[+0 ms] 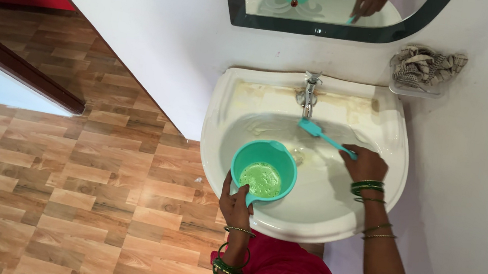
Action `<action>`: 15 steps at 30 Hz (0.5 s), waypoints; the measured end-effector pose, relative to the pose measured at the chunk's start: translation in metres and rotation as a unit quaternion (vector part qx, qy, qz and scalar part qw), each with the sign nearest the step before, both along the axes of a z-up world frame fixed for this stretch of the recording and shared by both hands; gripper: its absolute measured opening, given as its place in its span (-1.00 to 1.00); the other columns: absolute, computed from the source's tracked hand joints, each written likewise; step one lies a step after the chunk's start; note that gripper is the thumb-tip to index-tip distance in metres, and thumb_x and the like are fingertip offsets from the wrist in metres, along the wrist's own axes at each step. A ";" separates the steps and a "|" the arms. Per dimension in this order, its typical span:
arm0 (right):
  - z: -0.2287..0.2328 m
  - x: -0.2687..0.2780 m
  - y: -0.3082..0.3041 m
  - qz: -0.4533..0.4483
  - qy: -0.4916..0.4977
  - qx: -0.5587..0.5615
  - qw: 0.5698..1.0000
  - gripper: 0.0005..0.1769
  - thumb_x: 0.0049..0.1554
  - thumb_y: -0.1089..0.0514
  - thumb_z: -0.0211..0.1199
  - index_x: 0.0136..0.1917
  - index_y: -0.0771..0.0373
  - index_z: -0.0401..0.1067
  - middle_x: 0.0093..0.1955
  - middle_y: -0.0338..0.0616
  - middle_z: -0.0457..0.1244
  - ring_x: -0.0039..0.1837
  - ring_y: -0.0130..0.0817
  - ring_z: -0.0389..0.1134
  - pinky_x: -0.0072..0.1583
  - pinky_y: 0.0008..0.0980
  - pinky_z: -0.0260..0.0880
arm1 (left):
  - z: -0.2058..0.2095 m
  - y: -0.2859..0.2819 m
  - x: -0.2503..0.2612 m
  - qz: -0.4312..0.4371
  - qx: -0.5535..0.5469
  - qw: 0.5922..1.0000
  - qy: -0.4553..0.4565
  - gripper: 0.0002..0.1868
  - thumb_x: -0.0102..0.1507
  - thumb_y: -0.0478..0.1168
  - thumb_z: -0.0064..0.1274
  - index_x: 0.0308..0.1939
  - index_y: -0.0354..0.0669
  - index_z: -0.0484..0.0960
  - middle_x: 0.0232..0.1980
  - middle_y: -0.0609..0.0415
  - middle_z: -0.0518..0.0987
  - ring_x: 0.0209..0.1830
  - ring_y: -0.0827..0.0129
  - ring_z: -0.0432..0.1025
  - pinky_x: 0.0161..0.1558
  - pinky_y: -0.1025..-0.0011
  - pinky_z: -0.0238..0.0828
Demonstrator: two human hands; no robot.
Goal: The person scrubs a white bathroom sink using a blue brush and a green liquid cleaning solution. They repeatedly dip the brush into a small green bowl and scrub various areas of the sink basin and rim.
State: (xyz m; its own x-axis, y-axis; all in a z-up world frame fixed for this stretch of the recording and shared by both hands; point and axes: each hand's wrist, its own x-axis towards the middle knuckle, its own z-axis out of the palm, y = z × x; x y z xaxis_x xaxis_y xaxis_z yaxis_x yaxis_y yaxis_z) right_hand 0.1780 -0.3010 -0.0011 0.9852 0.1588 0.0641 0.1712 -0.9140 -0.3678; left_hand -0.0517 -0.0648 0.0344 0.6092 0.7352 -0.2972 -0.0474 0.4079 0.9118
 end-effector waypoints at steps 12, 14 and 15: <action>0.003 0.012 0.063 0.035 0.027 -0.030 0.999 -0.69 0.15 -0.29 0.28 0.06 -0.23 0.64 -0.29 -0.15 0.42 -0.18 -0.09 0.45 -0.13 -0.13 0.43 | -0.001 0.001 0.004 -0.009 -0.011 1.000 0.002 -0.29 0.23 -0.37 -0.02 0.51 -0.21 0.26 -0.46 -0.05 0.64 -0.78 0.54 0.16 -0.70 0.54 0.09; 0.004 0.013 0.064 0.027 0.022 -0.033 0.999 -0.70 0.14 -0.28 0.28 0.05 -0.23 0.64 -0.28 -0.14 0.42 -0.17 -0.08 0.45 -0.13 -0.11 0.43 | 0.001 0.002 0.005 -0.007 -0.020 1.000 0.004 -0.29 0.23 -0.37 -0.02 0.50 -0.20 0.27 -0.47 -0.03 0.64 -0.78 0.55 0.15 -0.70 0.54 0.09; 0.006 0.014 0.056 0.020 0.006 -0.031 0.999 -0.71 0.12 -0.27 0.30 0.04 -0.23 0.65 -0.27 -0.15 0.42 -0.17 -0.08 0.45 -0.13 -0.11 0.43 | 0.001 0.002 0.005 -0.006 -0.019 1.000 0.005 -0.29 0.23 -0.37 -0.02 0.51 -0.20 0.27 -0.49 -0.02 0.62 -0.77 0.56 0.15 -0.70 0.54 0.09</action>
